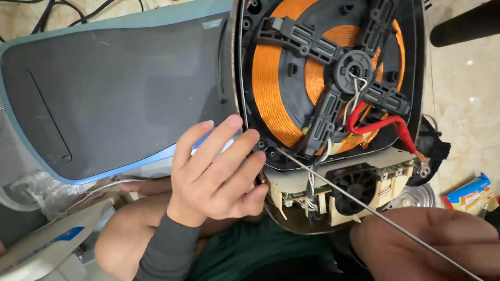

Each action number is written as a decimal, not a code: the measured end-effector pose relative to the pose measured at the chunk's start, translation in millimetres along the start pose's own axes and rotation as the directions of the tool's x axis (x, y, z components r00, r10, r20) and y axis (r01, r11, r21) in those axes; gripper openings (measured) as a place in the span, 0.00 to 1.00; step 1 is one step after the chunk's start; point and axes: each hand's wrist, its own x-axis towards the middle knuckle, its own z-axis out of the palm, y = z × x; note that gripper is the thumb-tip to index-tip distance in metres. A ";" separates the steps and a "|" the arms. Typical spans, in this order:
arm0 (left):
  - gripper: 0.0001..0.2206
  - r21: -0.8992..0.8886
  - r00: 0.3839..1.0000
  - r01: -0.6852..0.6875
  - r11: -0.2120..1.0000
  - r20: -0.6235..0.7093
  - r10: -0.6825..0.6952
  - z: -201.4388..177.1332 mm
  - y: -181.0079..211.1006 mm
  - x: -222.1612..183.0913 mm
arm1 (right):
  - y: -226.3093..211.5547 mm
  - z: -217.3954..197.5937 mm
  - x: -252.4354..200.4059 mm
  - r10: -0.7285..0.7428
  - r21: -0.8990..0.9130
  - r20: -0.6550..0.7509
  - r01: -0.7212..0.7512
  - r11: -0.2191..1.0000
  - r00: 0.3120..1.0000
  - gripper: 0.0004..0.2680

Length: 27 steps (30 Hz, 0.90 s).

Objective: Disassembling an induction cooker by unscrewing the internal support frame and components using a manual screwdriver.

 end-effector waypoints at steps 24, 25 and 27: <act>0.14 0.445 0.951 0.141 0.884 0.187 -0.245 -23.0 69.9 19.9 | -0.8 -7.9 0.9 0.158 0.226 -0.007 -0.152 0.962 0.987 0.12; 0.14 0.447 0.951 0.137 0.884 0.190 -0.244 -23.5 70.1 20.1 | 1.2 -11.7 -2.7 0.152 0.176 -0.033 -0.144 0.974 0.988 0.11; 0.14 0.448 0.953 0.128 0.885 0.192 -0.235 -23.2 69.6 20.6 | 1.3 -5.4 -0.3 0.142 0.124 -0.065 -0.133 0.983 0.988 0.11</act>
